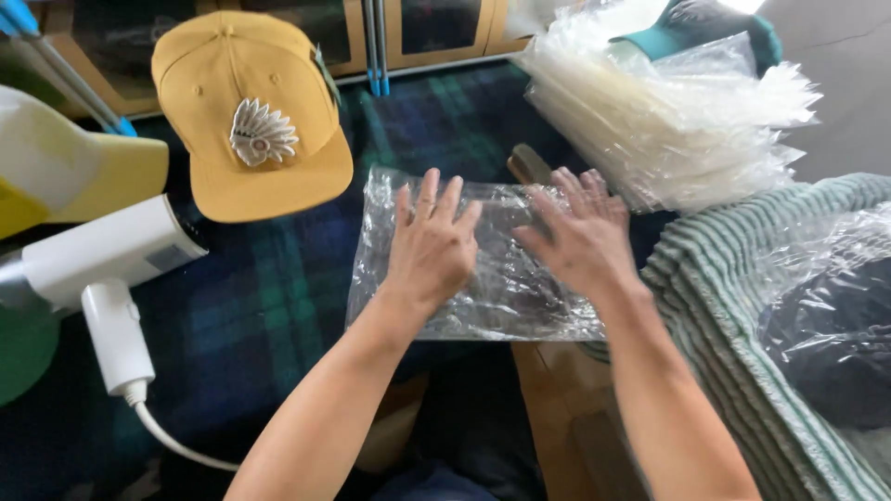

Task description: Cleaning and reshaping a tan baseball cap using a brush and a hair dryer.

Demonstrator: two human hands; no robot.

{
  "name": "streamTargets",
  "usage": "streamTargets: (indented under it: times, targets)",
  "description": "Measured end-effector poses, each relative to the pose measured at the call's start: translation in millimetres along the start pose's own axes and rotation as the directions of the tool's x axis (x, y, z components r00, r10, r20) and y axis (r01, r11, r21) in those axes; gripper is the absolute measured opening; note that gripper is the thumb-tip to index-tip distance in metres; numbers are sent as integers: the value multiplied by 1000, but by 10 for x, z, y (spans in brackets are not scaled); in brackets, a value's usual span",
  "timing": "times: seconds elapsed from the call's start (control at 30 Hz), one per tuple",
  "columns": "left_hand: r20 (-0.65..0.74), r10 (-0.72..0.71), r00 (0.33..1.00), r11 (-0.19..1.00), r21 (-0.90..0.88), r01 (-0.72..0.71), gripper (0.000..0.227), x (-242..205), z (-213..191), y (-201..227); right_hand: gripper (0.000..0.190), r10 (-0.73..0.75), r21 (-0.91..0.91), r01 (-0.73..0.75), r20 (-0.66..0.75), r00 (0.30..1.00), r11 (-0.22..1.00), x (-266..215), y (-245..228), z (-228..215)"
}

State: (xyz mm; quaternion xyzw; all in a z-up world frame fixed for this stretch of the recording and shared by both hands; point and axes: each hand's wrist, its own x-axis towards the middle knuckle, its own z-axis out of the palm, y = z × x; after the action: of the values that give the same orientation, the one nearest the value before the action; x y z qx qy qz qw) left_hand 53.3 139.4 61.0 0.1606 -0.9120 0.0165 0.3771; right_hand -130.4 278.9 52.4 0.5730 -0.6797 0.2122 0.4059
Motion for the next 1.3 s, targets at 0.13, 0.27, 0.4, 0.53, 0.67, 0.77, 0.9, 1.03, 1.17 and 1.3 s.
streamTargets:
  times: [0.13, 0.27, 0.4, 0.53, 0.67, 0.77, 0.9, 1.03, 1.17, 1.3]
  targets:
    - [638, -336, 693, 938, 159, 309, 62, 48, 366, -313, 68, 271, -101, -293, 732, 626, 951, 70, -210, 401]
    - [684, -388, 618, 904, 153, 399, 74, 43, 431, -470, 70, 281, -103, -336, 794, 539, 936, 19, -251, 594]
    - [690, -395, 607, 905, 176, 389, 77, 104, 301, -452, 75, 271, -96, -358, 835, 479, 929, 154, -278, 559]
    - [749, -394, 533, 904, 213, 370, 74, 120, 263, -390, 73, 251, -125, -305, 871, 421, 944, 148, -274, 491]
    - [760, -401, 512, 902, 231, 365, 76, 127, 258, -395, 74, 255, -139, -307, 891, 376, 941, 192, -289, 483]
    - [763, -402, 507, 902, 234, 362, 77, 124, 291, -412, 73, 256, -144, -310, 898, 357, 940, 238, -310, 436]
    - [762, -405, 506, 899, 231, 373, 77, 107, 337, -433, 75, 272, -163, -311, 896, 351, 936, 199, -300, 493]
    - [756, -399, 518, 885, 170, 434, 79, 105, 309, -444, 74, 261, -124, -326, 869, 421, 937, 84, -245, 554]
    - [690, -352, 633, 884, 24, 466, 84, 160, 119, -569, 77, 318, 102, -516, 681, 659, 850, 156, -88, 239]
    - [676, -301, 672, 943, 105, 317, 86, -93, -216, -474, 66, 577, 89, -706, 508, 639, 703, -173, -64, -268]
